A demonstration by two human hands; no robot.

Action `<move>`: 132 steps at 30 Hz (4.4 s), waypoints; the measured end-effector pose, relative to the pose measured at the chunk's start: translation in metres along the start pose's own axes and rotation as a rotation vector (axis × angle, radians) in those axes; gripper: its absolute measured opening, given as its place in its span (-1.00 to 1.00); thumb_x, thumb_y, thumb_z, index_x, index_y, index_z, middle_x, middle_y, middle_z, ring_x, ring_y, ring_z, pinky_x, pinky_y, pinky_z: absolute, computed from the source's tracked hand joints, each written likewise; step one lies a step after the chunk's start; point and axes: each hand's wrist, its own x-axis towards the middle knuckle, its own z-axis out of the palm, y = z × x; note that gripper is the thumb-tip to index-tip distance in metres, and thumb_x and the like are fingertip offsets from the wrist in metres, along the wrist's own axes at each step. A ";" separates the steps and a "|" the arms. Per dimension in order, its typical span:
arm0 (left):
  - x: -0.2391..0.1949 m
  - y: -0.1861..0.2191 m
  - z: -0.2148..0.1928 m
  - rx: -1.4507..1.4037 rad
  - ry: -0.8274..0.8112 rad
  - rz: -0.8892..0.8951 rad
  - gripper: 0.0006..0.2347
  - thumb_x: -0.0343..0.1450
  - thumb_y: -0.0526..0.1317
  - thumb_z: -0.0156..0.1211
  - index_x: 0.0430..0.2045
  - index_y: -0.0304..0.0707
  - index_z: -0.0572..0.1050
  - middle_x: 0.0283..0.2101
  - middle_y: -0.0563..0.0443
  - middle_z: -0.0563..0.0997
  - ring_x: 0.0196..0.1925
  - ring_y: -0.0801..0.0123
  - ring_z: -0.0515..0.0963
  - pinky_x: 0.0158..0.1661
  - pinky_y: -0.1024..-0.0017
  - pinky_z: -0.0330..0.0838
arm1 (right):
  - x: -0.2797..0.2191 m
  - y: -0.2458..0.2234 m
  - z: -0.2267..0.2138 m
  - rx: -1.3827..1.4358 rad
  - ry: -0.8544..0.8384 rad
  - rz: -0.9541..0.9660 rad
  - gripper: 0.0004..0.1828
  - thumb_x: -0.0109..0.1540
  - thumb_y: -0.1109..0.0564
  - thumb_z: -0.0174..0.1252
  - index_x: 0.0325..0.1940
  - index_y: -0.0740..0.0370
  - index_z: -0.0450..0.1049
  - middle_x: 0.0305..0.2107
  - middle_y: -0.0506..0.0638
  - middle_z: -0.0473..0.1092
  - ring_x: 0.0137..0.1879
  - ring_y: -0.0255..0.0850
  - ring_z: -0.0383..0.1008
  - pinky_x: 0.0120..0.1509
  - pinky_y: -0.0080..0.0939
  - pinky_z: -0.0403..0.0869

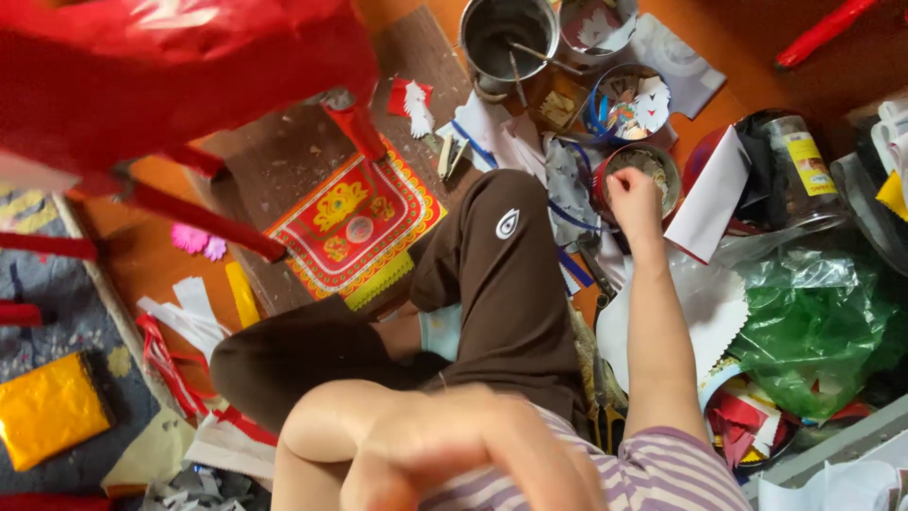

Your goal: Assembling and decorating red paper horses using glue, paper strips, and brushes

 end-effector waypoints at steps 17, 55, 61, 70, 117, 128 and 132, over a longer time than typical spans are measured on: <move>0.006 -0.293 -0.127 0.479 0.694 -0.421 -0.87 0.48 -0.32 -0.05 -0.16 -0.32 0.42 -0.52 -0.07 0.53 -0.67 0.44 0.55 -0.62 0.57 0.47 | 0.182 0.018 0.055 -0.239 -0.171 0.128 -0.67 0.18 0.06 0.26 -0.30 0.44 0.44 -0.35 0.31 0.40 -0.22 0.24 0.46 -0.16 0.19 0.45; -0.008 -0.311 -0.141 0.298 0.628 -0.189 -0.88 0.48 -0.43 -0.08 -0.25 -0.52 0.44 -0.54 -0.23 0.57 -0.66 0.18 0.61 -0.61 0.39 0.55 | 0.184 -0.007 0.013 -0.250 0.122 0.206 -0.93 0.11 -0.03 0.24 -0.33 -0.17 0.60 -0.44 -0.02 0.52 -0.14 0.08 0.55 -0.13 0.08 0.53; -0.009 -0.309 -0.139 0.259 0.678 -0.366 -0.91 0.52 -0.34 -0.07 -0.24 -0.33 0.41 -0.52 -0.10 0.51 -0.65 0.35 0.58 -0.65 0.53 0.48 | 0.169 -0.133 0.020 0.217 0.101 -0.202 -0.84 0.22 0.25 0.11 -0.12 0.19 0.50 -0.24 0.06 0.52 -0.12 -0.05 0.51 -0.02 -0.08 0.42; -0.014 -0.306 -0.149 0.167 0.656 -0.338 -0.93 0.54 -0.38 -0.07 -0.21 -0.35 0.40 -0.50 -0.11 0.51 -0.61 0.38 0.56 -0.61 0.56 0.48 | 0.212 -0.213 0.186 -0.088 -0.114 -0.223 -0.75 0.25 0.19 -0.13 -0.26 0.11 0.51 -0.42 0.32 0.48 -0.23 0.37 0.45 -0.29 0.30 0.33; -0.199 0.130 -0.134 1.414 1.388 0.801 -0.91 0.28 -0.35 0.34 -0.47 -0.24 0.53 -0.31 -0.12 0.50 -0.19 0.07 0.54 -0.18 0.27 0.38 | -0.165 -0.611 -0.058 0.830 -0.480 -1.344 -0.84 0.05 0.34 0.35 -0.35 0.18 0.58 -0.05 0.10 0.40 0.09 0.03 0.45 0.22 -0.02 0.37; -0.160 0.249 -0.150 1.855 1.419 0.555 -0.31 0.37 0.07 0.32 0.30 -0.05 0.02 0.39 -0.24 0.04 0.42 -0.14 0.12 0.27 -0.17 0.10 | -0.109 -0.706 -0.085 0.690 -0.342 -1.345 -0.87 0.26 0.20 0.28 -0.33 0.15 0.44 0.43 0.12 -0.12 0.58 0.06 -0.23 0.59 0.20 -0.04; -0.162 0.272 -0.162 1.879 1.497 0.400 -0.20 0.32 0.19 0.37 0.31 -0.04 -0.02 0.40 -0.30 0.06 0.41 -0.19 0.15 0.29 -0.15 0.04 | -0.101 -0.706 -0.067 0.717 -0.304 -1.317 -0.78 0.28 0.21 0.25 -0.37 0.17 0.34 0.44 0.07 -0.12 0.58 0.03 -0.19 0.58 0.10 0.01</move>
